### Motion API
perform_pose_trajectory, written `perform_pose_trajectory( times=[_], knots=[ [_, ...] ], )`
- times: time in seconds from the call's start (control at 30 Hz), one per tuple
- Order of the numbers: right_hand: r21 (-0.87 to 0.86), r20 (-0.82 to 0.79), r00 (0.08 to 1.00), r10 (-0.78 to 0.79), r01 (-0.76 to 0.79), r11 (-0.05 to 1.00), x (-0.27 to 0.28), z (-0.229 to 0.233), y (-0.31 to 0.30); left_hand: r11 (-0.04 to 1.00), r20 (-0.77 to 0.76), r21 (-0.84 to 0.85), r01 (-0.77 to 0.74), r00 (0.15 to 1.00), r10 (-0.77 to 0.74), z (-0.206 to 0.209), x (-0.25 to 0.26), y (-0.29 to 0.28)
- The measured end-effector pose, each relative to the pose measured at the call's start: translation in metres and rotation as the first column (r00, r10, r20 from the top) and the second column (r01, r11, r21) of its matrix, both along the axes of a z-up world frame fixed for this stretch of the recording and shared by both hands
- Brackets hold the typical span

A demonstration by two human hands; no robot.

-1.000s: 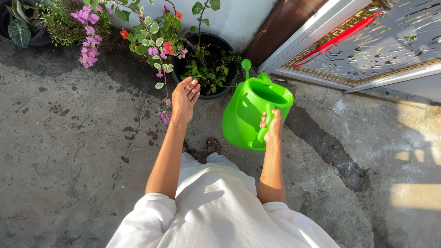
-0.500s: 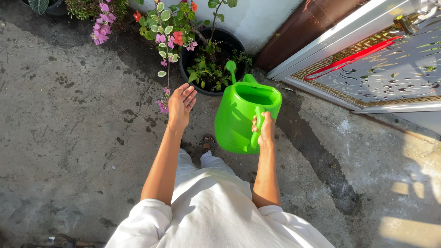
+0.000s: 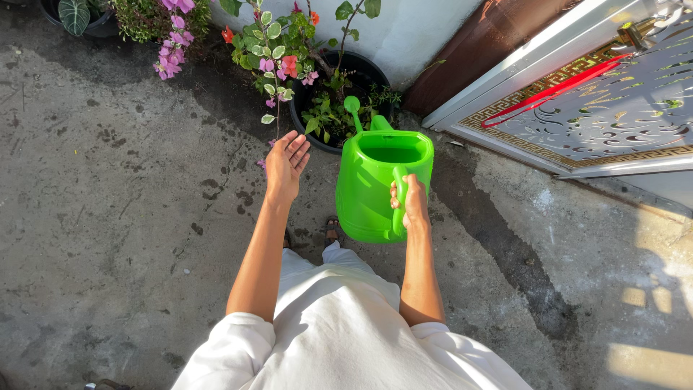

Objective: The person waters potted plants and flowers along a wall using a green watering can.

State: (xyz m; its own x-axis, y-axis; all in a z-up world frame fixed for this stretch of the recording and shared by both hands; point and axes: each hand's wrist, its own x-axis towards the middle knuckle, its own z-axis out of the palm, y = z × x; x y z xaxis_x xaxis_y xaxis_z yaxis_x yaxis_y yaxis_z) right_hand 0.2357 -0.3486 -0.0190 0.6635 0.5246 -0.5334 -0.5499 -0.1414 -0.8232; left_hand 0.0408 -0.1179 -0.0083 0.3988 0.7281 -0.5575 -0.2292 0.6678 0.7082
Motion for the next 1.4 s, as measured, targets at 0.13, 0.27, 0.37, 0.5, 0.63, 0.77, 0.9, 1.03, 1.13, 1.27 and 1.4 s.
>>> perform_pose_trajectory(
  times=[0.13,0.27,0.37,0.5,0.63,0.77,0.9,1.03,1.13,1.27,1.4],
  knots=[
    [-0.024,0.021,1.0,0.022,-0.021,0.999,-0.019,0.01,0.013,1.0,0.037,0.017,0.015,0.999,-0.016,0.004,-0.019,0.012],
    [-0.04,0.023,0.999,0.047,-0.047,0.998,-0.037,0.013,0.022,1.0,0.048,0.004,0.018,0.999,-0.018,0.007,-0.031,0.026],
    [-0.042,0.019,0.997,0.075,-0.074,0.996,-0.049,0.014,0.025,1.0,0.063,-0.002,0.027,0.998,-0.027,0.008,-0.037,0.036],
    [-0.054,0.045,0.997,0.068,-0.065,0.996,-0.061,0.014,0.027,0.998,0.087,0.014,0.057,0.995,-0.058,0.004,-0.04,0.047],
    [0.0,0.001,1.0,-0.003,0.003,1.0,-0.063,0.012,0.03,0.997,0.107,0.004,0.078,0.991,-0.078,0.0,-0.04,0.056],
    [0.037,-0.012,0.998,-0.062,0.063,0.997,-0.054,0.011,0.039,0.997,0.121,0.008,0.077,0.99,-0.078,0.002,-0.037,0.066],
    [0.07,0.027,0.996,-0.085,0.082,0.994,-0.037,0.014,0.05,0.998,0.16,0.03,0.054,0.985,-0.058,0.01,-0.036,0.075],
    [0.075,0.084,0.993,-0.076,0.07,0.995,-0.023,0.024,0.063,0.999,0.147,0.044,0.015,0.989,-0.021,0.019,-0.035,0.083],
    [0.052,0.139,0.99,-0.028,0.021,0.998,-0.018,0.034,0.074,0.999,0.177,0.051,-0.016,0.984,0.007,0.023,-0.033,0.088],
    [0.008,0.126,0.992,0.02,-0.022,1.0,-0.006,0.038,0.075,0.998,0.166,0.061,-0.032,0.986,0.022,0.027,-0.027,0.091],
    [0.059,0.05,0.999,-0.015,0.012,0.998,0.007,0.028,0.068,0.997,0.193,0.074,-0.033,0.981,0.018,0.025,-0.018,0.088]
  ],
)
